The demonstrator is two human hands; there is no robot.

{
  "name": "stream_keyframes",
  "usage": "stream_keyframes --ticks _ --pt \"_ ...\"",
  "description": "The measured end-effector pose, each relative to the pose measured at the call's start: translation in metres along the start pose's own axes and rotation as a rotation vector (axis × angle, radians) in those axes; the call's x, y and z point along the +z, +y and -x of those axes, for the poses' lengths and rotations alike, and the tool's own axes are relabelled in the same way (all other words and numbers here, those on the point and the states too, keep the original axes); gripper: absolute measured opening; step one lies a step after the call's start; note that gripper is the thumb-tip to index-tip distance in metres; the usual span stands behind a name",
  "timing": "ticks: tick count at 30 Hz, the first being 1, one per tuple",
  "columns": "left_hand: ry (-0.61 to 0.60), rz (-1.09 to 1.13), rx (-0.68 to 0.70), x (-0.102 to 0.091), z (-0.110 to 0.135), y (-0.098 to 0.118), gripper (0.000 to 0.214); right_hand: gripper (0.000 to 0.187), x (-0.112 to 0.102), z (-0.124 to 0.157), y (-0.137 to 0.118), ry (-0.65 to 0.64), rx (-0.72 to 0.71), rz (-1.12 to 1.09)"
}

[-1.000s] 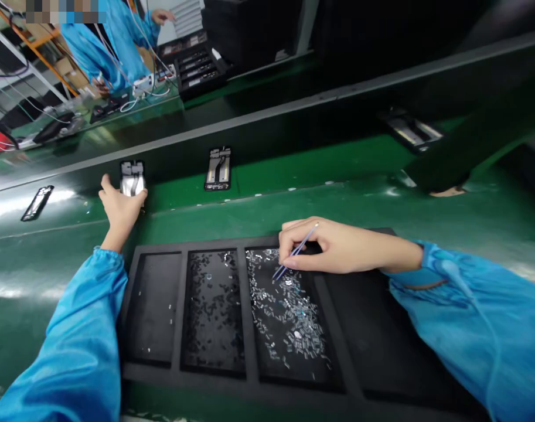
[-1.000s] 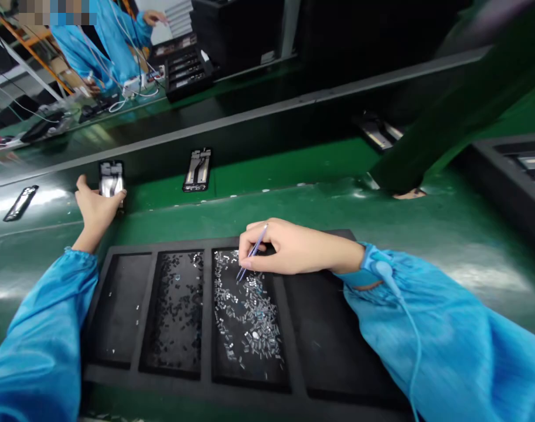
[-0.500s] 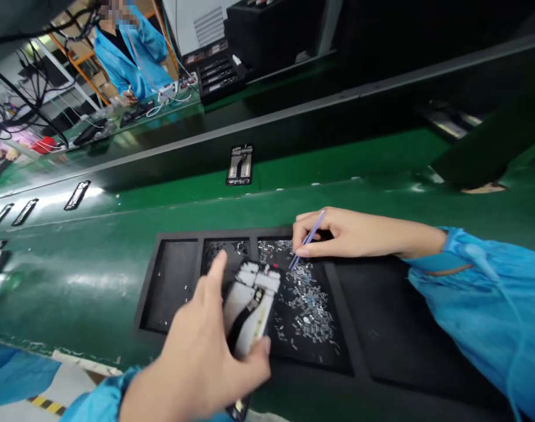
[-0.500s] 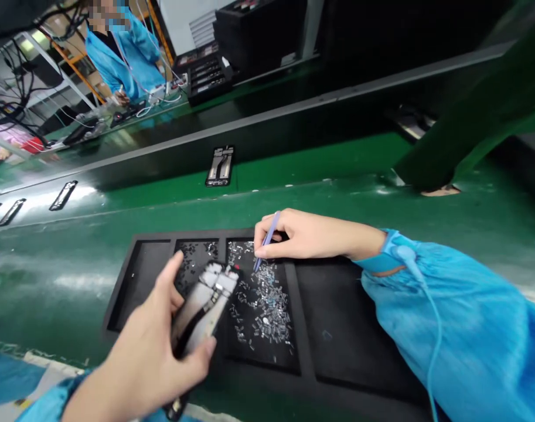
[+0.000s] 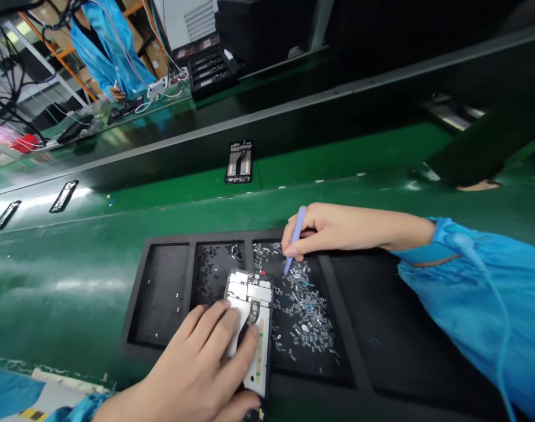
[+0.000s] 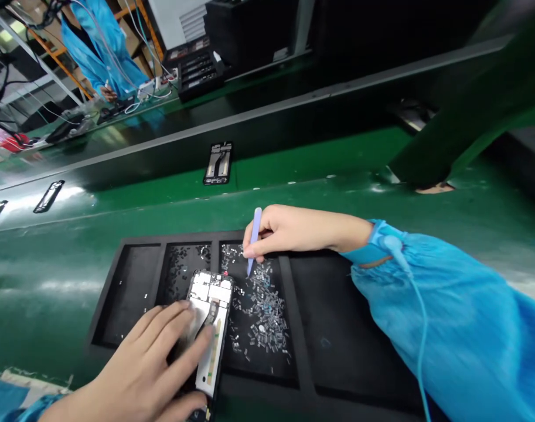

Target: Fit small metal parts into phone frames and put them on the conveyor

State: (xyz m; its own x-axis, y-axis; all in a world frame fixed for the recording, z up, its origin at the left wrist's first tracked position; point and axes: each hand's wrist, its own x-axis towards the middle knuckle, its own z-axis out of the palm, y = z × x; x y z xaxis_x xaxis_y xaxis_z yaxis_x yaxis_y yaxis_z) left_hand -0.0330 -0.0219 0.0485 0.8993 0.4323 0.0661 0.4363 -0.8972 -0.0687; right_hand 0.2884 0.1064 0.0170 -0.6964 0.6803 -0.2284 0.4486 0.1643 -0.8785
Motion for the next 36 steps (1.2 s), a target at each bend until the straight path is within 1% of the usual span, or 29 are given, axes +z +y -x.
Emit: stream_keyframes --ticks 1,3,4,5,6,7,9,10,11,13,15,17,21,23,26,31,36 --pt "-0.039 0.011 0.077 -0.002 0.002 -0.006 0.069 0.034 -0.001 0.000 0.001 0.003 -0.005 -0.003" --pt "-0.111 0.029 0.169 -0.002 0.005 -0.014 0.087 0.035 -0.004 0.003 -0.002 0.027 -0.014 -0.029" --pt "-0.126 0.035 0.195 0.000 0.005 -0.015 0.095 0.036 -0.004 0.005 -0.007 0.063 -0.020 -0.051" --pt "-0.122 0.033 0.208 0.004 0.005 -0.013 0.098 0.038 -0.003 0.008 -0.014 0.126 -0.027 -0.079" --pt "-0.094 0.023 0.197 0.009 0.004 -0.009 0.095 0.040 0.000 0.010 -0.023 0.219 -0.034 -0.107" --pt "-0.043 0.005 0.171 0.015 0.003 -0.003 0.087 0.041 0.006 0.011 -0.033 0.345 -0.044 -0.143" --pt "0.094 -0.035 0.064 0.029 -0.002 0.013 0.066 0.041 0.022 0.011 -0.051 0.663 -0.054 -0.175" --pt "0.173 -0.052 0.006 0.036 -0.005 0.020 0.057 0.036 0.032 0.009 -0.058 0.760 -0.064 -0.164" --pt "0.244 -0.065 -0.042 0.042 -0.009 0.026 0.050 0.029 0.043 0.006 -0.063 0.819 -0.073 -0.160" --pt "0.330 -0.086 -0.082 0.050 -0.014 0.033 0.042 0.027 0.062 -0.003 -0.065 0.751 -0.125 -0.062" --pt "0.353 -0.117 -0.066 0.054 -0.016 0.034 0.040 0.027 0.075 -0.011 -0.060 0.654 -0.169 0.077" --pt "0.322 -0.142 -0.038 0.056 -0.014 0.031 0.041 0.026 0.081 -0.017 -0.055 0.603 -0.197 0.202" --pt "0.282 -0.147 -0.037 0.058 -0.010 0.027 0.042 0.027 0.085 -0.020 -0.052 0.602 -0.228 0.367" --pt "0.277 -0.149 -0.030 0.060 -0.009 0.027 0.041 0.028 0.086 -0.019 -0.052 0.607 -0.228 0.384" --pt "0.249 -0.133 -0.013 0.062 -0.008 0.028 0.040 0.023 0.085 -0.017 -0.052 0.590 -0.207 0.371" --pt "0.219 -0.101 -0.008 0.060 -0.007 0.027 0.040 0.016 0.081 -0.016 -0.048 0.549 -0.189 0.321" --pt "0.202 -0.099 -0.007 0.057 -0.009 0.025 0.032 0.016 0.078 -0.016 -0.048 0.537 -0.210 0.384"
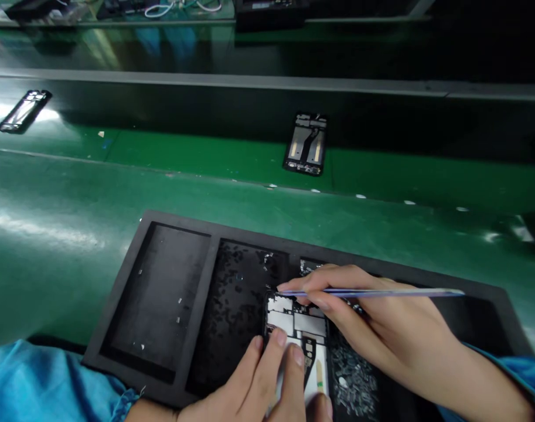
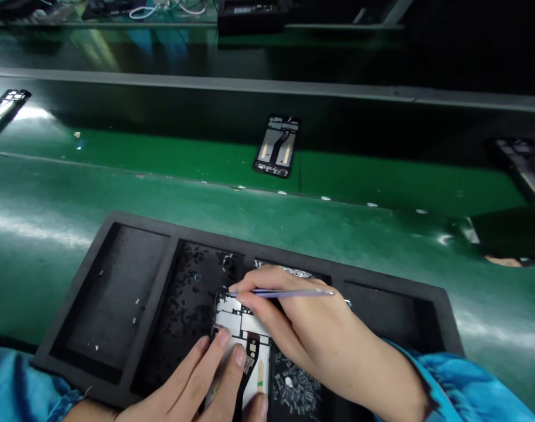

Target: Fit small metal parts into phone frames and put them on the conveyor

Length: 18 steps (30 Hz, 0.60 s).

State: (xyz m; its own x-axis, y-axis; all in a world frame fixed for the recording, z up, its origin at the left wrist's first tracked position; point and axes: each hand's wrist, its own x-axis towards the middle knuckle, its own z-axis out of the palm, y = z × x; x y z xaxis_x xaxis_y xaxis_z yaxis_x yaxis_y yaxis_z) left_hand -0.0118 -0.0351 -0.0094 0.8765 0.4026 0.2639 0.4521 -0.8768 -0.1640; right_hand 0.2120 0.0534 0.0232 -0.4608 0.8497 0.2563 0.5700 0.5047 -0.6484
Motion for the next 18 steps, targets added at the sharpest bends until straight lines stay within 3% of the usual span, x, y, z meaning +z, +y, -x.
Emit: stream_keyframes --ticks 9,13,18 --pt "0.006 0.024 -0.031 0.0002 0.0006 0.0034 0.040 0.012 0.0026 0.0030 0.0023 0.029 0.027 -0.051" --pt "0.029 0.028 -0.039 -0.0015 -0.0008 0.0022 0.033 0.015 0.0017 0.0020 0.0039 -0.016 0.051 -0.090" --pt "0.017 0.044 -0.013 -0.0026 0.0001 0.0006 0.043 0.014 -0.0008 0.0008 0.0055 -0.059 0.042 -0.119"
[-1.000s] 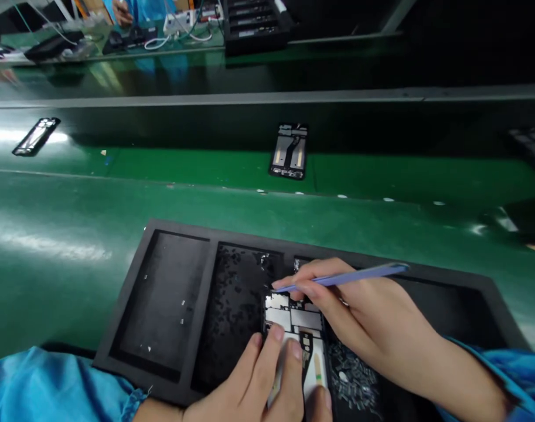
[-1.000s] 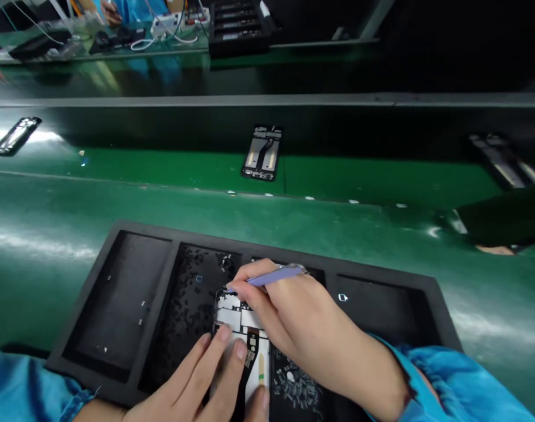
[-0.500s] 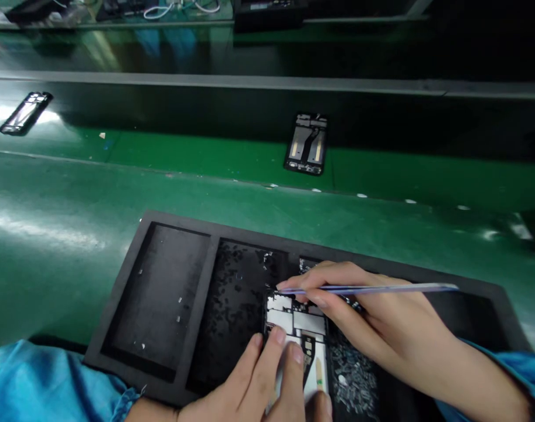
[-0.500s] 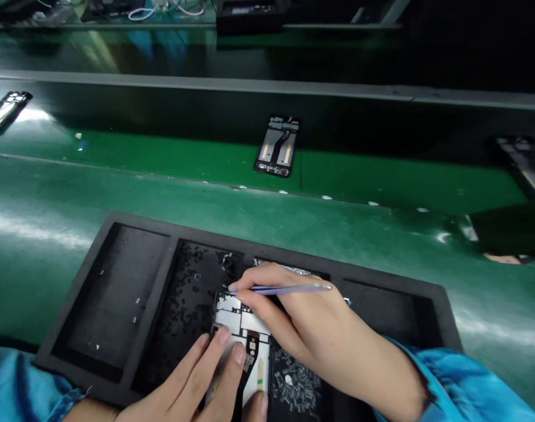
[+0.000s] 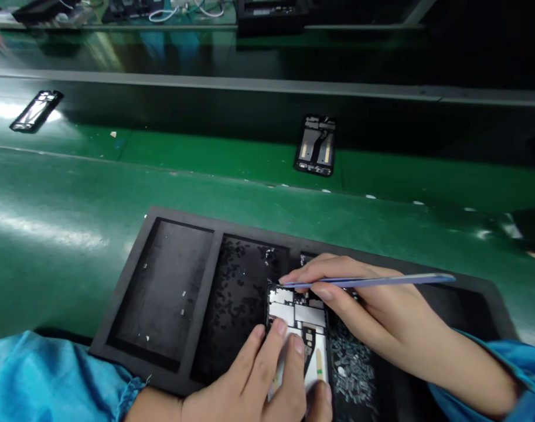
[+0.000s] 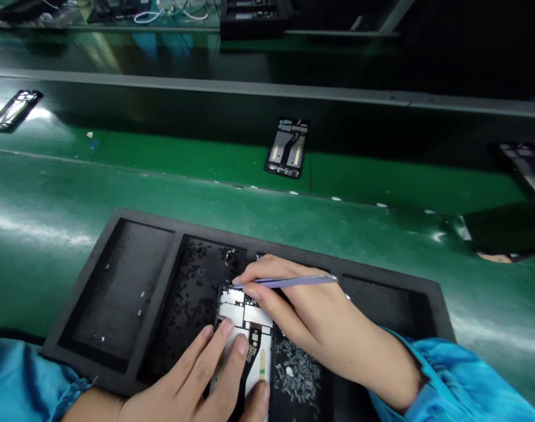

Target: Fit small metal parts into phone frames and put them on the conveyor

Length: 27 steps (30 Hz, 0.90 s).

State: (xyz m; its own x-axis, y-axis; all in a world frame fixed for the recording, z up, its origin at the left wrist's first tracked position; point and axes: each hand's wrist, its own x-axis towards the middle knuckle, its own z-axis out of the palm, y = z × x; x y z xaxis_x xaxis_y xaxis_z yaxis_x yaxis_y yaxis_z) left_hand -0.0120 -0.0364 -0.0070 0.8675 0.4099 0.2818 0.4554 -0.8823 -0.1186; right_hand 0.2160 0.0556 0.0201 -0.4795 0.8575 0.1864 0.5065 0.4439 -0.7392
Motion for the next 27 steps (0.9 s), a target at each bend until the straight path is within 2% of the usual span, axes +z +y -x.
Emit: stream_keyframes --ticks 2,4,8,9,12,15,27 --pt "-0.004 -0.007 0.011 0.000 0.001 0.000 0.043 0.013 -0.001 0.001 -0.001 -0.010 -0.004 -0.008" --pt "-0.011 -0.008 0.023 -0.001 0.002 -0.001 0.043 0.015 0.000 0.004 -0.002 0.036 -0.014 -0.045" --pt "-0.005 -0.009 0.029 -0.001 0.003 -0.002 0.042 0.017 0.004 0.006 -0.001 0.332 0.036 -0.108" --pt "-0.002 -0.009 0.024 -0.001 0.002 -0.002 0.041 0.016 0.005 0.006 0.000 0.367 0.066 -0.076" --pt "0.010 -0.001 0.003 0.001 0.003 0.000 0.040 0.012 0.009 0.000 0.003 0.283 0.099 0.061" --pt "0.022 0.015 -0.016 0.004 0.003 0.003 0.039 0.012 0.011 -0.004 0.006 0.192 0.043 0.121" --pt "0.039 0.018 -0.032 0.005 0.002 0.002 0.041 0.014 0.014 -0.006 0.009 0.137 -0.029 0.176"
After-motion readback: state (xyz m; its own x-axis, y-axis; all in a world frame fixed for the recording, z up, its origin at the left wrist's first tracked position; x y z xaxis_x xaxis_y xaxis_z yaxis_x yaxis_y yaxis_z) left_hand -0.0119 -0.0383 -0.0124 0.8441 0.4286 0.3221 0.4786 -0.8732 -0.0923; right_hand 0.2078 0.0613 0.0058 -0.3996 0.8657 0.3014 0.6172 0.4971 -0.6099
